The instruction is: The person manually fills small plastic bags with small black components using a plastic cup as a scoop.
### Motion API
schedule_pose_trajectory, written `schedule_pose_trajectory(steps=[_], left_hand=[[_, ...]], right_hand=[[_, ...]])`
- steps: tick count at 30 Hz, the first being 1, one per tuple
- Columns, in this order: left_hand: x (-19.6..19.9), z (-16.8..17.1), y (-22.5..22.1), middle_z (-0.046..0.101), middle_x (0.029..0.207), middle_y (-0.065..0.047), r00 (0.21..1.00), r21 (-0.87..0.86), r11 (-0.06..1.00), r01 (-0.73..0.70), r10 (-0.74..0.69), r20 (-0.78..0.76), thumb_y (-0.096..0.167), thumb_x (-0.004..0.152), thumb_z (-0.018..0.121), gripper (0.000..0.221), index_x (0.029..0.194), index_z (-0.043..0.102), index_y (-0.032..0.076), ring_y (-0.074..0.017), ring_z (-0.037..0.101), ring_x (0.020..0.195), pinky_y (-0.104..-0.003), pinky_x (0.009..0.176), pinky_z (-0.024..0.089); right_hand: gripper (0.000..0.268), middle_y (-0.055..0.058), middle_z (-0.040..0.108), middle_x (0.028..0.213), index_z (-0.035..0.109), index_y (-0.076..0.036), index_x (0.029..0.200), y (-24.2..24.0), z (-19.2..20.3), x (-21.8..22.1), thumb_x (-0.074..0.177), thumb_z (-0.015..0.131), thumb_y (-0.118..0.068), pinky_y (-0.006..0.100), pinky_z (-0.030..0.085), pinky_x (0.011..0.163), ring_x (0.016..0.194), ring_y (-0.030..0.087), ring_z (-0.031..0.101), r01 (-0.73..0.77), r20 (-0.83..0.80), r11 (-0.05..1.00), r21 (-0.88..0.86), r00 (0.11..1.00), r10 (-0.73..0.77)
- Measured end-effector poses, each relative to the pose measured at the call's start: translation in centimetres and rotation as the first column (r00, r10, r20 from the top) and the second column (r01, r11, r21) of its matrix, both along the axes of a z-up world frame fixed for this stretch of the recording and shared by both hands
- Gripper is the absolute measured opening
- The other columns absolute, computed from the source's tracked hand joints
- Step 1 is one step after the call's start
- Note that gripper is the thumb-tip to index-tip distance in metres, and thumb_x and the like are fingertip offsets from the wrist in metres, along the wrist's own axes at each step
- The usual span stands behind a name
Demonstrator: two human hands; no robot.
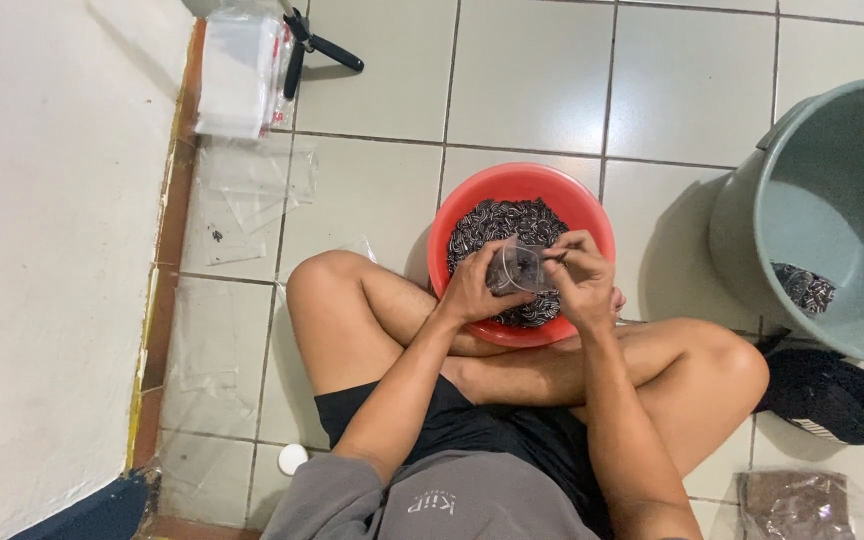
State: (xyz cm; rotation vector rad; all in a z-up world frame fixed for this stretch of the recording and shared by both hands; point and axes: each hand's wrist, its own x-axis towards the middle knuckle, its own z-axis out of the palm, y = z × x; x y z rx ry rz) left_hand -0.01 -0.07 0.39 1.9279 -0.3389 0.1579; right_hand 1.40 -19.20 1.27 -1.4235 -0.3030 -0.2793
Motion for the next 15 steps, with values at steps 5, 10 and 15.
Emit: schedule_pose_trajectory(steps=[5, 10, 15], left_hand=[[0.0, -0.1, 0.2, 0.074, 0.113, -0.016, 0.999, -0.012, 1.000, 0.028, -0.028, -0.019, 0.062, 0.062, 0.088, 0.089, 0.128, 0.058, 0.011, -0.0382, 0.072, 0.105, -0.050, 0.093, 0.054], [0.0, 0.5, 0.2, 0.074, 0.113, -0.017, 0.999, -0.010, 0.999, 0.033, -0.033, -0.025, 0.057, 0.062, 0.089, 0.088, 0.129, 0.057, 0.011, -0.0398, 0.071, 0.103, -0.051, 0.092, 0.053], [-0.2, 1.1, 0.1, 0.075, 0.108, -0.017, 1.000, 0.019, 1.000, 0.005, -0.005, -0.006, 0.059, 0.060, 0.090, 0.088, 0.128, 0.057, 0.012, -0.0385, 0.072, 0.100, -0.050, 0.091, 0.054]], right_hand=[[0.023, 0.013, 0.053, 0.105, 0.078, -0.004, 0.109, 0.8, 0.4, -0.1, 0.087, 0.077, -0.010, 0.033, 0.044, 0.090, 0.097, 0.020, 0.054, -0.091, 0.105, 0.986, -0.139, 0.989, 0.106], [0.023, 0.014, 0.053, 0.105, 0.077, -0.003, 0.107, 0.7, 0.0, 0.3, 0.086, 0.080, -0.009, 0.034, 0.044, 0.090, 0.098, 0.022, 0.055, -0.079, 0.119, 0.991, -0.107, 0.989, 0.092], [0.015, 0.012, 0.050, 0.102, 0.071, -0.003, 0.099, 0.5, -1.0, 0.4, 0.087, 0.081, -0.005, 0.033, 0.044, 0.088, 0.097, 0.020, 0.055, -0.067, 0.109, 0.998, 0.001, 0.992, 0.067]])
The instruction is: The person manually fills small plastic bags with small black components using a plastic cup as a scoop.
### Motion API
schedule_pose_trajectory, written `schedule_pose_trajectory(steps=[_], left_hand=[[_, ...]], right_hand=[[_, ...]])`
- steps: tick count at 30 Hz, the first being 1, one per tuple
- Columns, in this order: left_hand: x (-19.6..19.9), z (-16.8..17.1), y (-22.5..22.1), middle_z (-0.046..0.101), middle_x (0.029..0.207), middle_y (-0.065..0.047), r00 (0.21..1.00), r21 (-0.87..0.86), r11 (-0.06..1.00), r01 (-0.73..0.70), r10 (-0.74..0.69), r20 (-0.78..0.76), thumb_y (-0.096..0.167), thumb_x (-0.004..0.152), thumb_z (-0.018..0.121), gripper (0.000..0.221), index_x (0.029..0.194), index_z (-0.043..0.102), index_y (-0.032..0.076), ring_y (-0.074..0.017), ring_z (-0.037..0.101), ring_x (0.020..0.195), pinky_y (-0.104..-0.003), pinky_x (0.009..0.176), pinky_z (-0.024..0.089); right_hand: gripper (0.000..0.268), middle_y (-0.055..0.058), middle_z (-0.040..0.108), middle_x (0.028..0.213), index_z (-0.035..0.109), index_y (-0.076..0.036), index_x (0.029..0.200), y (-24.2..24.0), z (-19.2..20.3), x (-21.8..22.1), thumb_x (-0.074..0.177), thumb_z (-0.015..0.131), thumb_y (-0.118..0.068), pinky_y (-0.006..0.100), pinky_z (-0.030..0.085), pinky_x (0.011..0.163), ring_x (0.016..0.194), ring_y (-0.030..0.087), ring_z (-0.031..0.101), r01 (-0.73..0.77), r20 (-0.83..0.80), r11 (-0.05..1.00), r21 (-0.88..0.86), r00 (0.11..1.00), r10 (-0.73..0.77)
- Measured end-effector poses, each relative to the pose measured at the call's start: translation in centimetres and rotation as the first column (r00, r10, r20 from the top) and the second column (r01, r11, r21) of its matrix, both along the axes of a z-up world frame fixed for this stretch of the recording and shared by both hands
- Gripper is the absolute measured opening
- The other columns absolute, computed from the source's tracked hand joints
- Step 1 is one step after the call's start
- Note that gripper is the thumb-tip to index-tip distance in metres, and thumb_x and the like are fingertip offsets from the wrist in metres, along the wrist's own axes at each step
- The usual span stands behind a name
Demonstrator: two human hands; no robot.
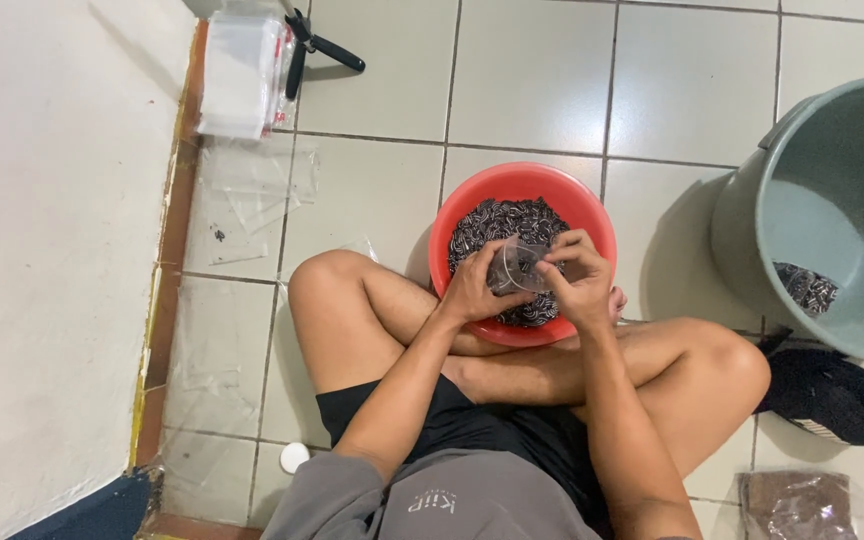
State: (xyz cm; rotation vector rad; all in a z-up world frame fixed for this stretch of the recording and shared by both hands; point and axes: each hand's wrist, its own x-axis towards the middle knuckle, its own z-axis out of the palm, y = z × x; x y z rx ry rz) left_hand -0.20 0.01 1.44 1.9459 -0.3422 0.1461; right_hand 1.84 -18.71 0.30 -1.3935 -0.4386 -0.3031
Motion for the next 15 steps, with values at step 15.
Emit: schedule_pose_trajectory(steps=[15], left_hand=[[-0.2, -2.6, 0.3, 0.069, 0.122, -0.017, 0.990, 0.007, 0.999, -0.041, 0.040, 0.136, 0.070, 0.054, 0.090, 0.116, 0.142, 0.048, 0.008, -0.0365, 0.065, 0.117, -0.049, 0.107, 0.043]], right_hand=[[0.035, 0.023, 0.060, 0.124, 0.068, 0.002, 0.121, 0.0, 2.1, -0.3, 0.098, 0.058, -0.022, 0.041, 0.043, 0.100, 0.120, 0.031, 0.057, -0.117, -0.030, 0.989, -0.096, 0.993, 0.115]])
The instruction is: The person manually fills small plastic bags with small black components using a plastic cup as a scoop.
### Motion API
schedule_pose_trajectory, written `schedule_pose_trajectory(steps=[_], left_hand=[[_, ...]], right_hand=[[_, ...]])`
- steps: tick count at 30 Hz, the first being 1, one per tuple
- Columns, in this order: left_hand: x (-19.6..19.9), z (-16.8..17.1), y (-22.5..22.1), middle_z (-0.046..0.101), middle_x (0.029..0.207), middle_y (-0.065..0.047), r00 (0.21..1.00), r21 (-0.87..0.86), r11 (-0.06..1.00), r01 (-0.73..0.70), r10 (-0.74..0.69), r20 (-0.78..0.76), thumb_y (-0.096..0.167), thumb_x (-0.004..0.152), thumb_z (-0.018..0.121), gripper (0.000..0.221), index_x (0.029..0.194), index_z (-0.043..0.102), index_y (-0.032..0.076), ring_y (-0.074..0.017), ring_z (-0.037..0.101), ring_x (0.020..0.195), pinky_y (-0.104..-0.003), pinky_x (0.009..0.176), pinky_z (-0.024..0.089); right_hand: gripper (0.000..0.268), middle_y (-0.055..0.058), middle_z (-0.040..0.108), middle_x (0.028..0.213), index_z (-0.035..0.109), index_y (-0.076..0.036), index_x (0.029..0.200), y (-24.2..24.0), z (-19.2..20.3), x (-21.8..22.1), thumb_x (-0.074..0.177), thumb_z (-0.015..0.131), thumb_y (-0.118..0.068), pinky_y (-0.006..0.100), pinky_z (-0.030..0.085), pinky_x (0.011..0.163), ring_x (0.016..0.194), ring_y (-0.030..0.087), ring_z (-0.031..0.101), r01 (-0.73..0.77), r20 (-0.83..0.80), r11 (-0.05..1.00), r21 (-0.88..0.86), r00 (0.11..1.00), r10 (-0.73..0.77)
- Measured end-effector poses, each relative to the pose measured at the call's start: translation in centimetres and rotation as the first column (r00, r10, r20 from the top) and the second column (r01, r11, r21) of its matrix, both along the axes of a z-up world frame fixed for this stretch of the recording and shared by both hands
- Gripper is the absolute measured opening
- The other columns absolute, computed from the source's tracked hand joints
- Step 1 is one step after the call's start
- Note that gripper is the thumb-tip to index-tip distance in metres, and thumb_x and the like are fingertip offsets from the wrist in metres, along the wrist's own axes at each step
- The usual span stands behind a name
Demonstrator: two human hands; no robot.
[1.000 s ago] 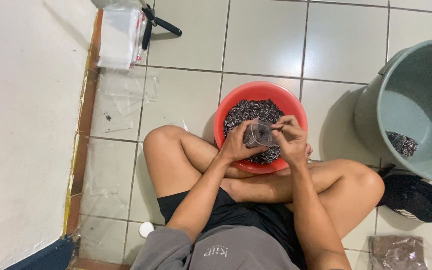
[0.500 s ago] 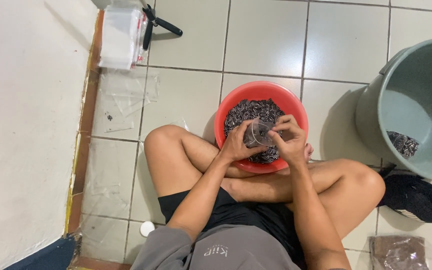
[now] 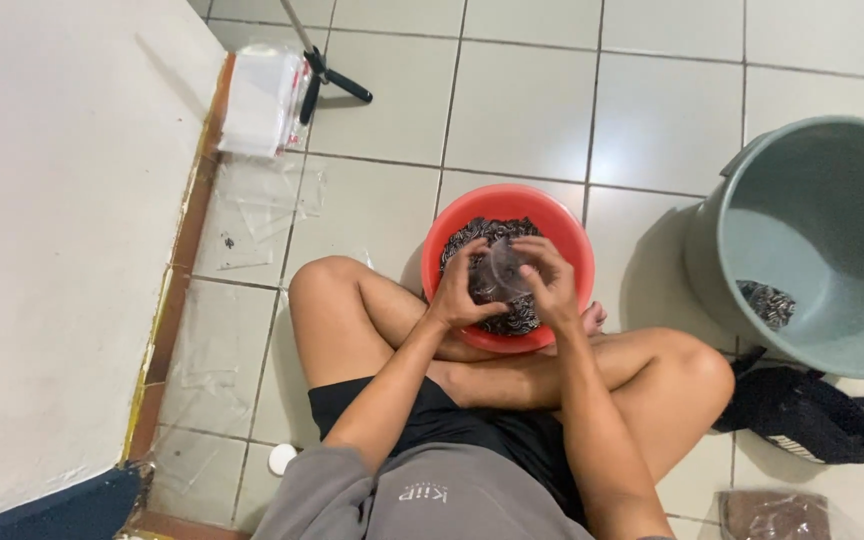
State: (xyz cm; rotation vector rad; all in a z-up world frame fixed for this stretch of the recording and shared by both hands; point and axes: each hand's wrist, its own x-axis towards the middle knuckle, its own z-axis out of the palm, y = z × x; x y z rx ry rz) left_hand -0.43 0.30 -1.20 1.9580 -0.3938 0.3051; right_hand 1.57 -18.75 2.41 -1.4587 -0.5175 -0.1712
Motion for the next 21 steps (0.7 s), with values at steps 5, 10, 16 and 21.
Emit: schedule_pose_trajectory(steps=[5, 10, 16, 21], left_hand=[[1.7, 2.8, 1.8, 0.066, 0.114, -0.011, 0.979, -0.190, 0.975, -0.112, 0.141, 0.145, 0.082, 0.073, 0.068, 0.090, 0.128, 0.059, 0.011, -0.0247, 0.062, 0.116, -0.041, 0.110, 0.042], [7.2, 14.4, 10.6, 0.059, 0.114, -0.010, 0.852, -0.114, 0.981, -0.159, 0.195, 0.486, 0.022, 0.104, 0.051, 0.051, 0.147, 0.033, 0.003, -0.0211, 0.054, 0.101, -0.036, 0.098, 0.042], [10.5, 29.1, 20.7, 0.052, 0.104, -0.011, 0.856, -0.079, 0.994, 0.077, -0.025, 0.516, 0.019, 0.118, 0.029, 0.024, 0.138, 0.036, 0.007, -0.0215, 0.051, 0.095, -0.037, 0.090, 0.051], [7.6, 36.9, 15.0, 0.057, 0.102, -0.014, 0.826, -0.053, 0.993, 0.103, -0.056, 0.561, 0.024, 0.115, 0.022, 0.032, 0.117, 0.047, 0.004, -0.0258, 0.055, 0.099, -0.042, 0.096, 0.051]], right_hand=[[0.030, 0.023, 0.065, 0.117, 0.071, 0.000, 0.119, 0.2, -1.8, 0.6, 0.097, 0.063, -0.019, 0.047, 0.045, 0.102, 0.118, 0.038, 0.062, 0.040, 0.028, 0.995, -0.093, 0.999, -0.038], [0.028, 0.020, 0.064, 0.123, 0.068, -0.003, 0.119, 0.0, 0.4, -0.3, 0.094, 0.060, -0.013, 0.047, 0.050, 0.103, 0.117, 0.034, 0.062, 0.038, -0.046, 0.991, -0.129, 0.998, -0.045], [0.026, 0.020, 0.066, 0.119, 0.069, -0.004, 0.118, 0.2, -0.1, 0.3, 0.095, 0.061, -0.014, 0.052, 0.050, 0.102, 0.116, 0.038, 0.062, 0.032, -0.018, 0.989, -0.143, 0.999, -0.035], [0.024, 0.019, 0.069, 0.113, 0.073, -0.004, 0.116, 0.0, -0.4, 0.2, 0.098, 0.064, -0.017, 0.048, 0.047, 0.099, 0.114, 0.040, 0.065, 0.053, 0.048, 0.990, -0.127, 0.998, -0.047]])
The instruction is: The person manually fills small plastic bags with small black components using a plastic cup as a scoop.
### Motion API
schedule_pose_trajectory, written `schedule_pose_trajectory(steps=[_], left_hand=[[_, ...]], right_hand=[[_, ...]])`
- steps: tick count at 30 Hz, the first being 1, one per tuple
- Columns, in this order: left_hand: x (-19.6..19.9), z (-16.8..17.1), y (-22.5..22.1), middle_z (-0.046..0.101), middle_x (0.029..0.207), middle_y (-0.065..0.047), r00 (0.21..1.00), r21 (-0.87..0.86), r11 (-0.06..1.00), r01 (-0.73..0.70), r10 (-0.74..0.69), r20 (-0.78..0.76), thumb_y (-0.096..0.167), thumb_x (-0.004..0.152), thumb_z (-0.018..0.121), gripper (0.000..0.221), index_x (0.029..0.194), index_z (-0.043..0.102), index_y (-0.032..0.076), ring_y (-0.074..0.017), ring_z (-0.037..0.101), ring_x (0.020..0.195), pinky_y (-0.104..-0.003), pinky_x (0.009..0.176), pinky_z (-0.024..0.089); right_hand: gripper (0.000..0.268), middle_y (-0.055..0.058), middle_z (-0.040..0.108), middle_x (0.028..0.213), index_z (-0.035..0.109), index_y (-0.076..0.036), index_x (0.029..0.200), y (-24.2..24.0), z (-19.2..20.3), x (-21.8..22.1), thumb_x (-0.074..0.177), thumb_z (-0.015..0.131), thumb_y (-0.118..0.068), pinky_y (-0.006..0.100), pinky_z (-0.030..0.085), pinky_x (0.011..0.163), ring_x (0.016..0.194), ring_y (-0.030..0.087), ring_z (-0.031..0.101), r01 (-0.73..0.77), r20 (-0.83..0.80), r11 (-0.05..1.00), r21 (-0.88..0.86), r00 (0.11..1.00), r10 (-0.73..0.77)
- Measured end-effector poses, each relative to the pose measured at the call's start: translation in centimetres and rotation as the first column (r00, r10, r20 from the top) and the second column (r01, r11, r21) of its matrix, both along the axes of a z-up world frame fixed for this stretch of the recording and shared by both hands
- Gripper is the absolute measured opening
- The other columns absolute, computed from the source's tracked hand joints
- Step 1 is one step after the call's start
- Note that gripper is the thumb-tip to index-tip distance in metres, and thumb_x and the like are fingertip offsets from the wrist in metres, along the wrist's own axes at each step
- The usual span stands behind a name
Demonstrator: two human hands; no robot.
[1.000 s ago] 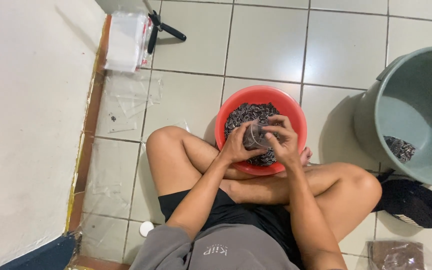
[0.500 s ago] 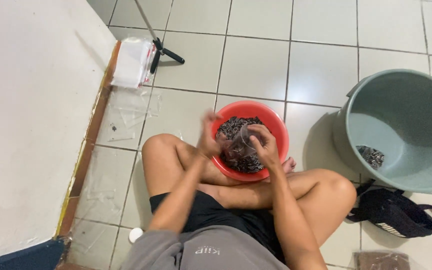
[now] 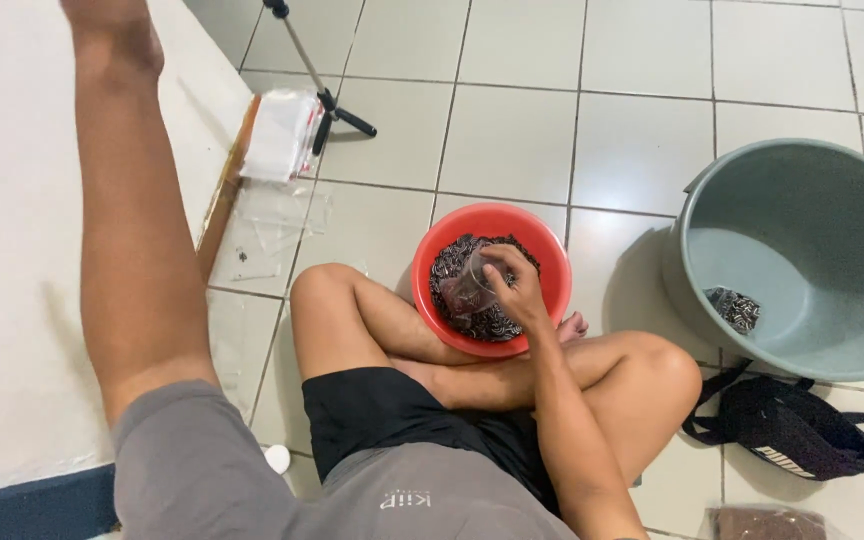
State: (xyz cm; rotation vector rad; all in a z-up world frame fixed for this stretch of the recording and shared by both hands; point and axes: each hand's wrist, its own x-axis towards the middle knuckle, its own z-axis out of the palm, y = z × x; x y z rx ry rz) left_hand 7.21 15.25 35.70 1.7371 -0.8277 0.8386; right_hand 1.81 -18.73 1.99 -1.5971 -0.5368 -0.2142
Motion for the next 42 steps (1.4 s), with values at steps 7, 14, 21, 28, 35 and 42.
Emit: schedule_pose_trajectory(steps=[7, 14, 21, 28, 35, 42], left_hand=[[-8.9, 3.7, -11.7, 0.056, 0.098, -0.012, 0.989, 0.117, 0.992, 0.047, -0.030, -0.146, 0.023, 0.106, 0.035, 0.030, 0.103, 0.055, 0.002, -0.0248, 0.056, 0.099, -0.040, 0.106, 0.044], [-9.4, -17.3, -15.5, 0.068, 0.109, -0.011, 0.960, 0.434, 0.897, -0.083, 0.189, -0.208, 0.056, 0.071, 0.082, 0.076, 0.128, 0.060, 0.010, -0.0323, 0.067, 0.106, -0.045, 0.098, 0.052], [-10.7, -30.8, -13.2, 0.045, 0.148, -0.029, 0.732, 0.469, 0.878, -0.097, 0.382, -0.564, 0.063, 0.067, 0.086, 0.134, 0.159, 0.012, 0.002, -0.0472, 0.044, 0.137, -0.059, 0.116, 0.035], [-11.0, -32.5, -13.8, 0.058, 0.139, -0.021, 0.679, 0.286, 0.958, -0.011, 0.216, -0.701, 0.051, 0.059, 0.095, 0.127, 0.155, 0.026, 0.006, -0.0440, 0.053, 0.131, -0.059, 0.114, 0.040], [-10.7, -34.9, -13.3, 0.072, 0.117, -0.014, 0.728, 0.280, 0.959, -0.037, 0.218, -0.650, 0.058, 0.060, 0.093, 0.094, 0.134, 0.054, 0.014, -0.0359, 0.068, 0.114, -0.049, 0.102, 0.052], [-10.7, -34.6, -13.6, 0.071, 0.113, -0.015, 0.790, 0.285, 0.957, -0.061, 0.221, -0.572, 0.053, 0.064, 0.092, 0.084, 0.128, 0.056, 0.013, -0.0383, 0.068, 0.109, -0.051, 0.096, 0.052]], right_hand=[[0.023, 0.017, 0.071, 0.112, 0.074, -0.007, 0.115, 0.0, 0.0, 0.2, 0.096, 0.066, -0.017, 0.048, 0.049, 0.098, 0.112, 0.038, 0.066, 0.008, 0.012, 1.000, -0.017, 1.000, -0.008], [0.022, 0.020, 0.071, 0.111, 0.075, -0.007, 0.113, 0.0, 2.5, -0.8, 0.094, 0.065, -0.013, 0.052, 0.050, 0.096, 0.110, 0.041, 0.067, 0.008, 0.011, 1.000, -0.022, 1.000, -0.008], [0.024, 0.019, 0.066, 0.115, 0.074, -0.005, 0.115, -0.1, 2.3, -0.8, 0.095, 0.066, -0.017, 0.050, 0.054, 0.085, 0.101, 0.037, 0.065, 0.001, -0.041, 0.999, -0.044, 0.999, -0.003], [0.030, 0.018, 0.063, 0.113, 0.071, 0.000, 0.114, 0.5, 1.8, -0.7, 0.094, 0.067, -0.022, 0.046, 0.057, 0.083, 0.100, 0.029, 0.065, -0.164, -0.123, 0.972, 0.171, 0.975, 0.186], [0.032, 0.021, 0.067, 0.109, 0.065, 0.001, 0.126, 0.2, 0.9, -0.1, 0.102, 0.051, -0.015, 0.048, 0.057, 0.080, 0.099, 0.032, 0.065, -0.062, -0.302, 0.974, 0.218, 0.945, 0.128], [0.035, 0.021, 0.069, 0.111, 0.072, -0.009, 0.120, -0.8, -5.9, 1.3, 0.086, 0.074, -0.017, 0.053, 0.056, 0.091, 0.109, 0.041, 0.069, -0.003, -0.266, 0.792, -0.611, 0.943, -0.202]])
